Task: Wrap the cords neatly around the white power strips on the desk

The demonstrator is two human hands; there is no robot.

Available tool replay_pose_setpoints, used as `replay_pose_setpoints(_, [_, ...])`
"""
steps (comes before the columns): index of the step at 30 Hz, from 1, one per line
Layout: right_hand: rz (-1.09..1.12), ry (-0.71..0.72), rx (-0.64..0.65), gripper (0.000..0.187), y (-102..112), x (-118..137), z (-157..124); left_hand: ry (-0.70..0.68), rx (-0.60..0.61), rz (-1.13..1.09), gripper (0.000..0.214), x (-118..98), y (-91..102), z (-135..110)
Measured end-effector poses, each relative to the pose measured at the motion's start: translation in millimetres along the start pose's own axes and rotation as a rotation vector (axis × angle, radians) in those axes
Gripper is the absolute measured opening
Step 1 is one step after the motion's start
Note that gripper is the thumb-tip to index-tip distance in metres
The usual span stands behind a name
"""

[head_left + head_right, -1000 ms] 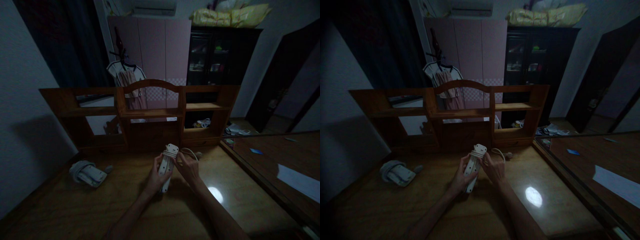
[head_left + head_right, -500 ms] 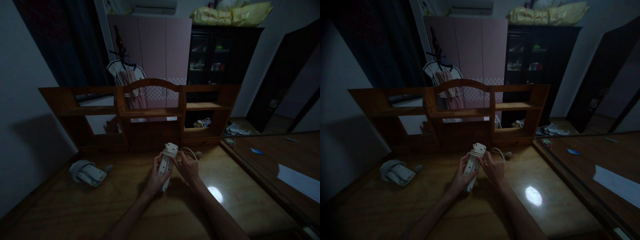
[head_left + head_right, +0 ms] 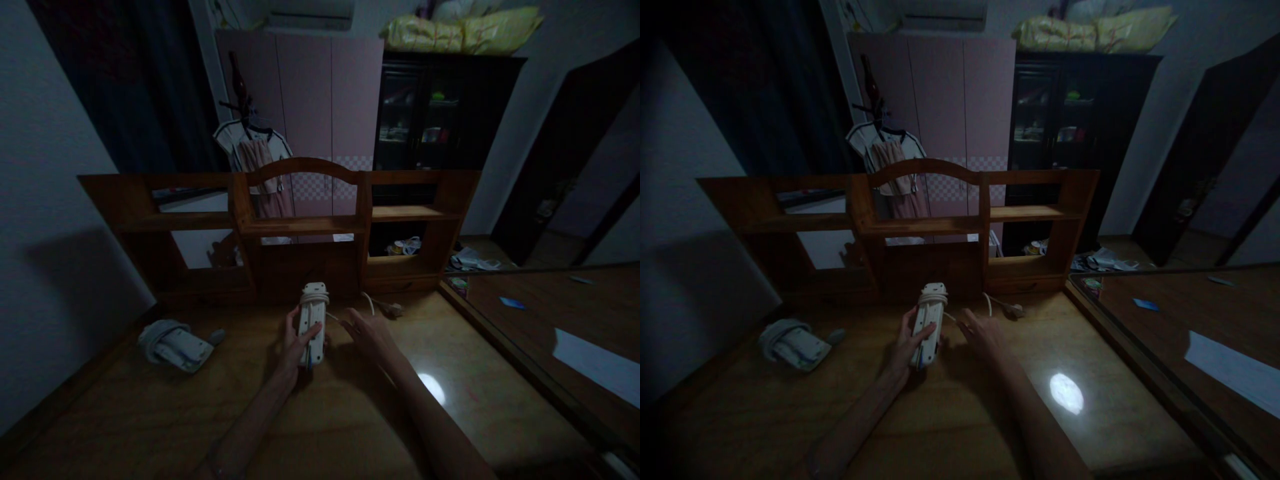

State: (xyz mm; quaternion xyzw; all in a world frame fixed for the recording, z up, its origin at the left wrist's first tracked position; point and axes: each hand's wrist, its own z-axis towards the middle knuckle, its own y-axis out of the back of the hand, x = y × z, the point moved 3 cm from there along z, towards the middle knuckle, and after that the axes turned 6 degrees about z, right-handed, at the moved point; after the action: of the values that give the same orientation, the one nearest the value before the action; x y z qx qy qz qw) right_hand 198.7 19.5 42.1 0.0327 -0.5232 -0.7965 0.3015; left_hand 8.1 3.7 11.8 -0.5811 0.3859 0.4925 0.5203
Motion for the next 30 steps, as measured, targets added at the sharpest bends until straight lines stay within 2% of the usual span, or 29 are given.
replay_pose_setpoints(5, [0.002,0.160,-0.042,0.018,9.6,-2.9,-0.1,-0.049,0.044,0.037,0.079,1.7,0.7,4.7])
replay_pose_setpoints(10, [0.050,0.214,-0.065,0.017,54.7,-7.2,2.9,-0.249,0.145,0.205,0.079,-7.9,-6.3,0.7])
replay_pose_setpoints(13, [-0.008,0.219,-0.029,0.016,83.3,4.2,4.5,-0.355,0.161,0.284,0.075,-15.2,-13.8,-5.6])
replay_pose_setpoints(15, [-0.072,0.228,0.005,0.018,94.9,16.6,5.4,-0.405,0.151,0.311,0.071,-20.0,-17.0,-10.2])
replay_pose_setpoints(19, [-0.137,0.251,0.087,0.018,98.6,41.5,10.6,-0.411,0.197,0.392,0.069,-27.1,-19.2,-18.8])
replay_pose_setpoints(23, [-0.166,0.257,0.229,0.018,90.4,53.4,19.8,-0.371,0.393,0.456,0.070,-29.5,-21.8,-27.6])
replay_pose_setpoints(26, [-0.120,0.257,0.356,0.009,89.9,52.6,29.0,-0.316,0.586,0.474,0.068,-27.4,-24.0,-34.1])
replay_pose_setpoints(28, [-0.050,0.263,0.508,0.004,92.6,50.4,36.6,-0.243,0.734,0.417,0.072,-25.2,-25.1,-38.4])
replay_pose_setpoints(30, [0.081,0.243,0.737,0.017,95.3,48.5,43.9,-0.132,0.899,0.354,0.079,-23.1,-26.2,-43.6])
